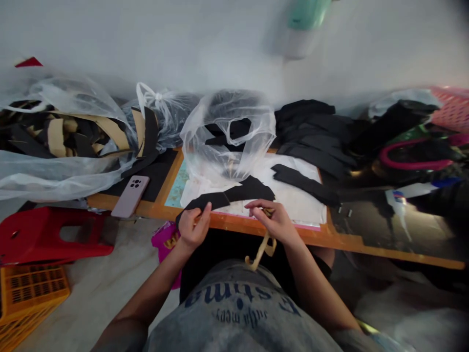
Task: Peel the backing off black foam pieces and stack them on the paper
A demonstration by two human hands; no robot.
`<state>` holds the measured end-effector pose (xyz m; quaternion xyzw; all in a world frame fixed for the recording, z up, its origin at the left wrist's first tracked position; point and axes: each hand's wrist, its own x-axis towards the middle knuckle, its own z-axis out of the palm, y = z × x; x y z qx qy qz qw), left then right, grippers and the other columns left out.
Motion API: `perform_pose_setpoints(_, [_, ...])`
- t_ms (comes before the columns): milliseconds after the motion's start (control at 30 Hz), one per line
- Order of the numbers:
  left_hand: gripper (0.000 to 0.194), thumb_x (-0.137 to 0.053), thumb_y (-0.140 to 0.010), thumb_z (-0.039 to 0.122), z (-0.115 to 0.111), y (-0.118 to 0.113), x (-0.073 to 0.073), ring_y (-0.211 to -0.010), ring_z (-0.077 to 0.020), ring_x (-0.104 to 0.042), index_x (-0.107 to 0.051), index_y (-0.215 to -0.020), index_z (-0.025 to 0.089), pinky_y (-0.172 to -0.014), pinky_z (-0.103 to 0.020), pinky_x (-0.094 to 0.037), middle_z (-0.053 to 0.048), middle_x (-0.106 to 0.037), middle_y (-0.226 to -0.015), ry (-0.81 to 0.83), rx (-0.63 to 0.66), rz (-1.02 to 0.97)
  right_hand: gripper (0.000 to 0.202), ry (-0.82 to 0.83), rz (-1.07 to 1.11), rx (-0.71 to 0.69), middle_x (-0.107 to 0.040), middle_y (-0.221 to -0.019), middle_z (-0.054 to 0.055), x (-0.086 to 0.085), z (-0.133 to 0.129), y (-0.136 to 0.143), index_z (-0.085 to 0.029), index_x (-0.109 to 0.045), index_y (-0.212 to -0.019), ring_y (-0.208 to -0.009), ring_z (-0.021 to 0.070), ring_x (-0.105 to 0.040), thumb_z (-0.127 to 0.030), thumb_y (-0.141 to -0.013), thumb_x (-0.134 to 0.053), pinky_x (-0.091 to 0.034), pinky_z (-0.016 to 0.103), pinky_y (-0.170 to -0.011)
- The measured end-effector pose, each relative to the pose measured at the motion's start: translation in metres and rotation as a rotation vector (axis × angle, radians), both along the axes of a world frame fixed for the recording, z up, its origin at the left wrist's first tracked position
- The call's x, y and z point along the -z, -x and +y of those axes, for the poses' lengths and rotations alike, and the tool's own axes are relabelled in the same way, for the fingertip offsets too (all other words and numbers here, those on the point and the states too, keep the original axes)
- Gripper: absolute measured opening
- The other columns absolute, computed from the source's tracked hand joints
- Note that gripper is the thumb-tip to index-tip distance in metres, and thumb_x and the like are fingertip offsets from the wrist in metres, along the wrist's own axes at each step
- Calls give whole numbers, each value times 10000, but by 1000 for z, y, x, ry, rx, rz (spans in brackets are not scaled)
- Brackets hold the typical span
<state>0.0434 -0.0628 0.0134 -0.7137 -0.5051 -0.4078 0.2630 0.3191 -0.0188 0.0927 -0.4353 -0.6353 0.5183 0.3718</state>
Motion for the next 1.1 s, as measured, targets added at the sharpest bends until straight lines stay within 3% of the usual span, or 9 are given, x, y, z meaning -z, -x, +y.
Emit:
perform_pose_setpoints(100, [385,-677,-903,126,-9,-15,-2,-735,-171,-653,-757,-1255,259,-671,-295,-499,-74,-667,-836,17,119,87,325,25,30,-39,-720,-775,38,-2,-2,8,-175,-775,-933,-634,149,-581,-492,-874,-733,-439,271,-602])
perform_pose_setpoints(300, [456,-628,-925,109,-12,-25,-12,-722,-167,-654,-711,-1331,300,-677,-297,-493,-62,-669,-837,72,213,62,226,55,-21,-40,-738,-764,39,2,-6,-6,-188,-767,-831,-725,193,-650,-406,-875,-728,-480,300,-688])
perform_pose_setpoints(500, [551,-583,-964,142,-6,-56,-47,-1007,-203,-691,-542,-1504,243,-821,-324,-595,-140,-658,-1174,466,562,-343,282,225,147,-82,-642,-649,2,1,-16,-12,-177,-730,-765,-587,124,-520,-444,-803,-814,-394,258,-574])
perform_pose_setpoints(633, [461,-551,-982,91,7,-77,-64,-992,-157,-705,-641,-1391,282,-820,-273,-599,-95,-695,-1135,506,822,-403,367,317,275,-62,-530,-562,-38,4,-24,-5,-183,-652,-676,-512,87,-404,-477,-728,-865,-313,233,-492])
perform_pose_setpoints(700, [382,-595,-971,103,11,-82,-67,-953,-148,-721,-696,-1300,269,-813,-262,-602,-72,-730,-1065,495,888,-434,424,367,342,-28,-478,-527,-58,7,-28,-1,-189,-587,-630,-479,69,-348,-469,-670,-902,-267,219,-457])
perform_pose_setpoints(833, [209,-649,-947,130,8,-79,-62,-888,-146,-721,-739,-1089,255,-787,-280,-603,-42,-733,-1006,409,732,-574,467,492,556,111,-452,-539,-74,15,-30,1,-220,-541,-693,-427,60,-277,-526,-640,-890,-213,201,-378])
perform_pose_setpoints(933, [55,-631,-968,226,7,-70,-52,-957,-178,-710,-682,-983,238,-848,-360,-608,-49,-687,-1063,309,492,-804,421,529,638,360,-555,-650,-35,23,-25,-10,-253,-512,-769,-470,104,-412,-560,-712,-795,-321,208,-363])
perform_pose_setpoints(1033, [115,-540,-1015,350,12,-59,-42,-1103,-217,-695,-577,-1069,255,-947,-430,-592,-75,-660,-1180,244,291,-1043,430,471,592,514,-559,-663,-19,35,-18,-32,-264,-427,-731,-543,142,-521,-571,-746,-727,-455,242,-443])
perform_pose_setpoints(1100, [170,-460,-1042,395,19,-51,-40,-1167,-223,-679,-501,-1176,299,-995,-449,-569,-81,-656,-1225,261,222,-1155,469,378,515,547,-448,-597,-38,44,-15,-49,-269,-354,-694,-514,137,-484,-599,-790,-671,-458,249,-462])
